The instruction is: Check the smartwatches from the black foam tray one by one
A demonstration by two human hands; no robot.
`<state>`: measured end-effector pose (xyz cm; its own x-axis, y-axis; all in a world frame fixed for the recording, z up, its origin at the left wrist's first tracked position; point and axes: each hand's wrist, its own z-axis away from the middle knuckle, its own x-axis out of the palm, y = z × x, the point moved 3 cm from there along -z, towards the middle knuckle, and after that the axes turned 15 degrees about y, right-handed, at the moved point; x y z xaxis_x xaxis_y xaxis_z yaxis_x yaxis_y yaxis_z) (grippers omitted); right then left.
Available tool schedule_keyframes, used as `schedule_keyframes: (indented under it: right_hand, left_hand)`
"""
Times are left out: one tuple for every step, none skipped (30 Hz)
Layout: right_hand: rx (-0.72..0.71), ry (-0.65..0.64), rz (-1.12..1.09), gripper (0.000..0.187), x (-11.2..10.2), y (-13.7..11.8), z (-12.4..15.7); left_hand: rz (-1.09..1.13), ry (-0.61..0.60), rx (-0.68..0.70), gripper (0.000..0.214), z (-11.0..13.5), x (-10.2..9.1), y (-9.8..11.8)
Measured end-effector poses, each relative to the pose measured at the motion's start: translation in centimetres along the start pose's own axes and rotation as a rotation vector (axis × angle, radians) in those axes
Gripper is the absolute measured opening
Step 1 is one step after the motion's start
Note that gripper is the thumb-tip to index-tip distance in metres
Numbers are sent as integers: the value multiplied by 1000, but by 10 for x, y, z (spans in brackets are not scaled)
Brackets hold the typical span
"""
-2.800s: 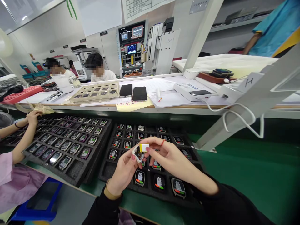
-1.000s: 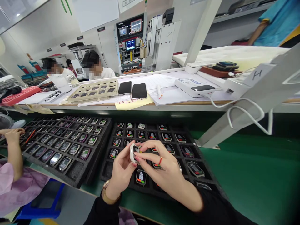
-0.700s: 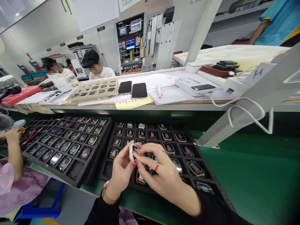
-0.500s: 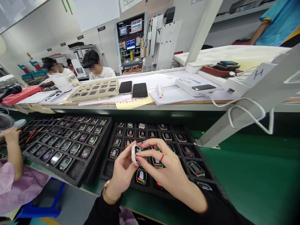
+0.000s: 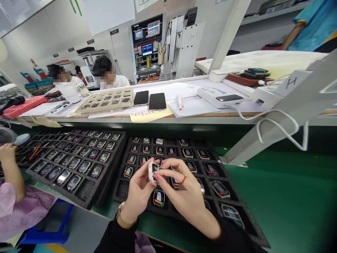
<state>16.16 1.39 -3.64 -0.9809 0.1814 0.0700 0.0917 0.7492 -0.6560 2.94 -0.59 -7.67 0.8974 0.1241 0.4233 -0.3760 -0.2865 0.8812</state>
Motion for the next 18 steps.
schedule_keyframes:
  right_hand:
    - [22, 18, -17, 17, 1, 1, 3]
    - [45, 35, -35, 17, 3, 3, 5]
    - [65, 48, -50, 16, 4, 4, 7]
    - [82, 57, -57, 15, 5, 5, 9]
    - [89, 62, -56, 15, 6, 6, 10]
    - [87, 62, -46, 14, 6, 7, 11]
    - [75, 59, -30, 14, 6, 7, 11]
    - [53, 56, -12, 15, 5, 6, 11]
    - [23, 55, 4, 16, 4, 6, 10]
    - [-12, 54, 19, 18, 3, 4, 9]
    - [-47, 51, 32, 20, 2, 3, 7]
    - [-82, 46, 45, 22, 1, 1, 6]
    - [-120, 43, 61, 23, 1, -1, 4]
    - [-158, 39, 78, 24, 0, -4, 3]
    - [-194, 34, 97, 25, 0, -6, 2]
    - [-228, 30, 115, 26, -1, -9, 1]
    - [-258, 25, 130, 26, -1, -11, 1]
    - [-282, 18, 142, 26, -1, -13, 0]
  left_hand:
    - [8, -5, -8, 53, 0, 0, -1]
    - [13, -6, -17, 53, 0, 0, -2]
    - [14, -3, -25, 54, 1, -1, -3]
    - [10, 4, -32, 55, 1, -1, -4]
    - [0, 13, -37, 55, 1, -2, -5]
    - [-10, 21, -42, 56, 1, -3, -5]
    - [-18, 30, -45, 56, 1, -4, -5]
    - [-23, 35, -46, 57, 1, -4, -6]
    - [-25, 37, -45, 57, 1, -5, -5]
    - [-27, 38, -41, 57, 0, -5, -5]
    - [-32, 40, -35, 58, 0, -5, -5]
    - [-40, 42, -30, 58, 0, -5, -4]
    - [-51, 44, -24, 59, 0, -5, -4]
    - [-60, 47, -21, 59, 0, -5, -4]
    - [-66, 48, -20, 59, 0, -5, -4]
    - [-68, 49, -23, 58, 0, -5, -4]
    - [-67, 49, -26, 58, 0, -6, -4]
    - [-64, 51, -27, 57, 0, -6, -4]
